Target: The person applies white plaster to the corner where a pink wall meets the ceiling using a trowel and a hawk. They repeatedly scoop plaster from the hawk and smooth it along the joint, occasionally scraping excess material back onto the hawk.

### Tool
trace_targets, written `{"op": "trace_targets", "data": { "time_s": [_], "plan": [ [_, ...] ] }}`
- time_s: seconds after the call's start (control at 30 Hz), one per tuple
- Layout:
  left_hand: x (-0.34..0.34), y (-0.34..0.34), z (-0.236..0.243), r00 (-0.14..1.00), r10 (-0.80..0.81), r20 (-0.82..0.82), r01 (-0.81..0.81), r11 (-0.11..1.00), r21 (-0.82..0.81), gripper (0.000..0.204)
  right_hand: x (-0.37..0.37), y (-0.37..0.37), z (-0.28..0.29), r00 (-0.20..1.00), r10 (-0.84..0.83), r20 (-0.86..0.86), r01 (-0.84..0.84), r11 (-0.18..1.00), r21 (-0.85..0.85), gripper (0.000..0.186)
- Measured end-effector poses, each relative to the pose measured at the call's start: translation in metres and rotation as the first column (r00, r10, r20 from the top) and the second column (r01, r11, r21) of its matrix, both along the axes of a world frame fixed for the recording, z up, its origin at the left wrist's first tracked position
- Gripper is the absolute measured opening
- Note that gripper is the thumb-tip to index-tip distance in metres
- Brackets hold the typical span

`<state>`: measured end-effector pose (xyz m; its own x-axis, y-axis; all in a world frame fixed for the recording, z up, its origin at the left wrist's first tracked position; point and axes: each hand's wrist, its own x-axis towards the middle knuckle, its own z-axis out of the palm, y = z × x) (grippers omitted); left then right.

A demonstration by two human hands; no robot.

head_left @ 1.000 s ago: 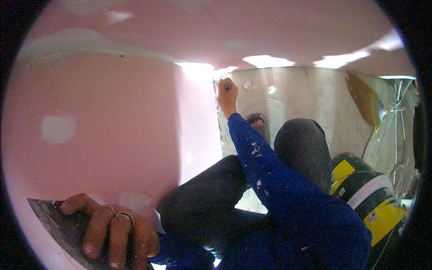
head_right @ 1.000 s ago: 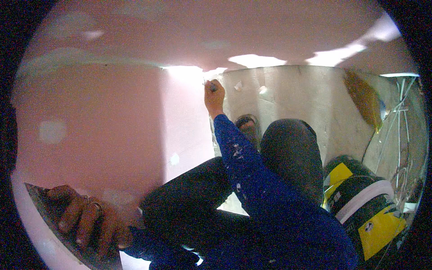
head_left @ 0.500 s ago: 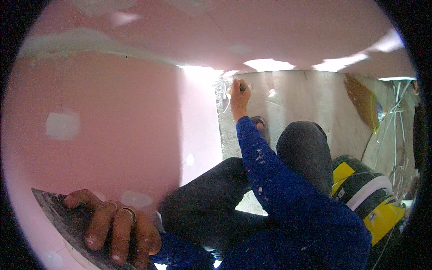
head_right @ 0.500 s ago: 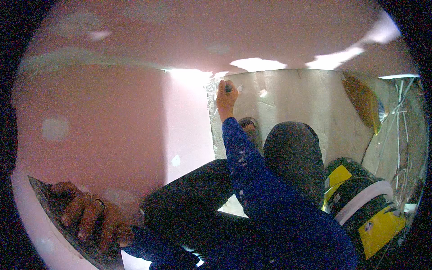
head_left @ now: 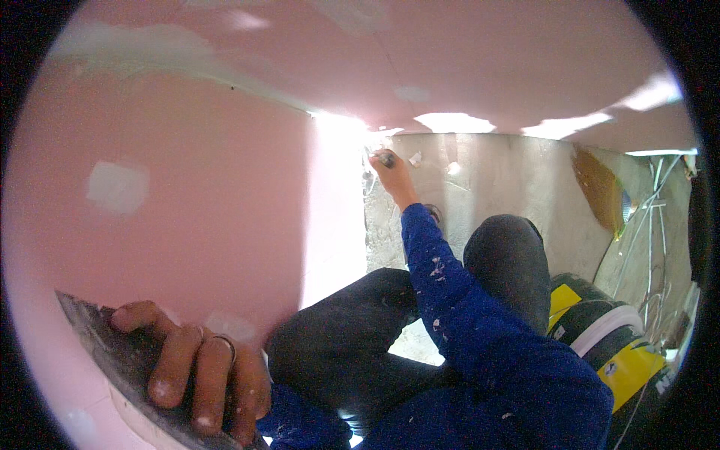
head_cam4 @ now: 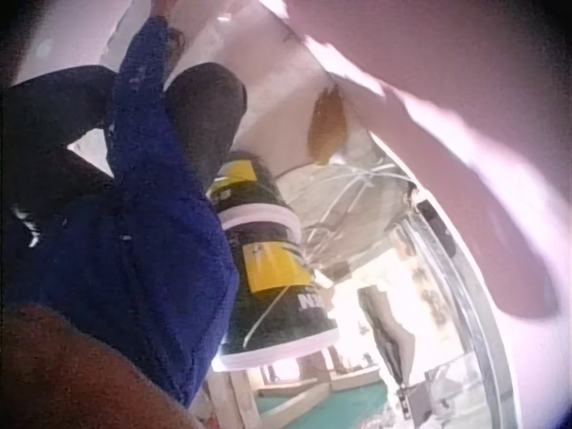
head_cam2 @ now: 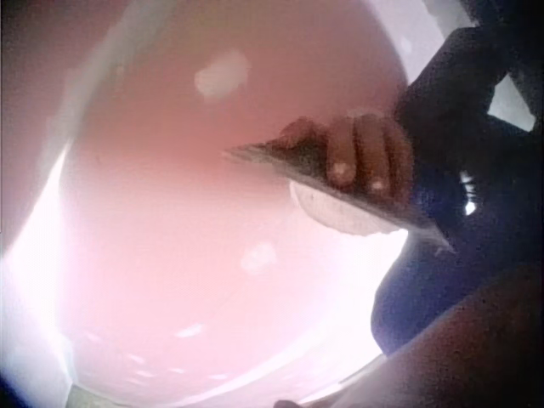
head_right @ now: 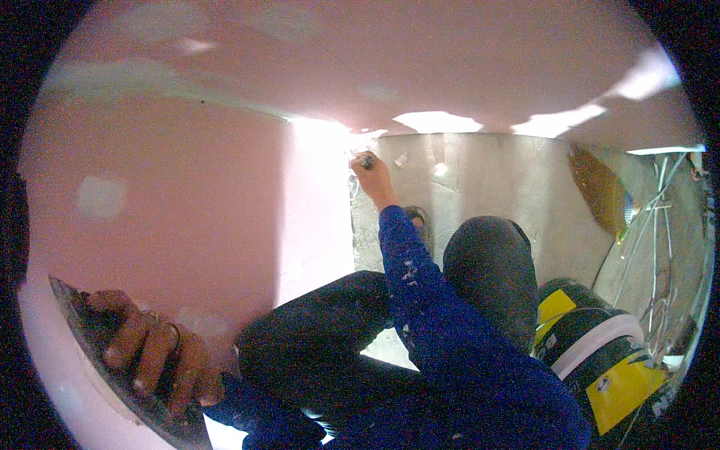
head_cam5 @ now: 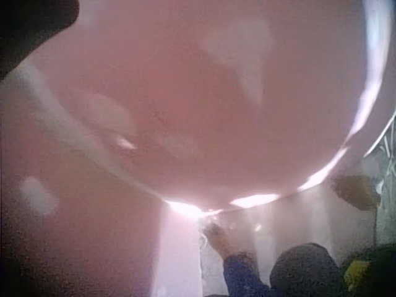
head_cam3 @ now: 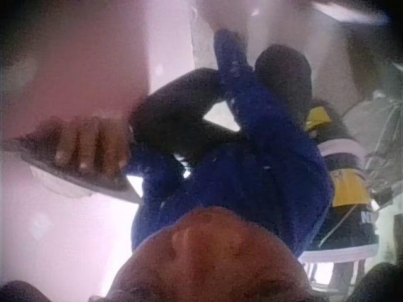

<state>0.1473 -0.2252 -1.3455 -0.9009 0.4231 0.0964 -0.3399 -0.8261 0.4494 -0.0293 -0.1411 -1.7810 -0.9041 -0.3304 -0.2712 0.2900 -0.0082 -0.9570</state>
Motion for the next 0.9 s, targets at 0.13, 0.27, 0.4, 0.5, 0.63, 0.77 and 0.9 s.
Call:
{"op": "trace_targets", "data": {
  "time_s": [0.13, 0.27, 0.4, 0.5, 0.63, 0.77, 0.9],
  "plan": [
    [0.004, 0.006, 0.004, 0.997, 0.074, 0.012, -0.074, 0.996, -0.054, 0.063, 0.004, -0.001, 0.018, 0.969, -0.211, -0.125, 0.218, 0.975, 0.044, 0.019],
    [0.006, 0.012, 0.008, 0.982, 0.189, -0.009, -0.188, 0.970, -0.155, 0.053, -0.002, -0.016, 0.028, 0.990, -0.122, -0.068, 0.122, 0.992, 0.002, 0.017],
    [0.007, 0.018, 0.011, 0.973, 0.229, -0.033, -0.231, 0.956, -0.182, 0.053, 0.006, -0.013, 0.024, 0.968, -0.226, -0.111, 0.229, 0.973, 0.016, 0.013],
    [0.008, 0.021, 0.012, 0.970, 0.241, -0.032, -0.241, 0.939, -0.247, 0.053, 0.019, -0.002, 0.020, 0.943, -0.333, -0.017, 0.333, 0.943, 0.005, 0.011],
    [0.009, 0.018, 0.013, 0.969, 0.244, -0.036, -0.245, 0.943, -0.223, 0.054, 0.015, -0.008, 0.018, 0.979, -0.200, -0.036, 0.201, 0.978, 0.045, 0.015],
    [0.007, 0.013, 0.015, 0.978, 0.207, -0.011, -0.203, 0.947, -0.247, 0.053, -0.001, -0.015, 0.012, 0.956, -0.263, -0.132, 0.260, 0.965, -0.034, 0.016],
    [0.002, 0.011, 0.008, 0.988, 0.137, -0.072, -0.149, 0.964, -0.219, 0.052, 0.004, -0.009, 0.003, 0.973, -0.233, -0.003, 0.232, 0.968, 0.097, 0.015]
  ]
}}
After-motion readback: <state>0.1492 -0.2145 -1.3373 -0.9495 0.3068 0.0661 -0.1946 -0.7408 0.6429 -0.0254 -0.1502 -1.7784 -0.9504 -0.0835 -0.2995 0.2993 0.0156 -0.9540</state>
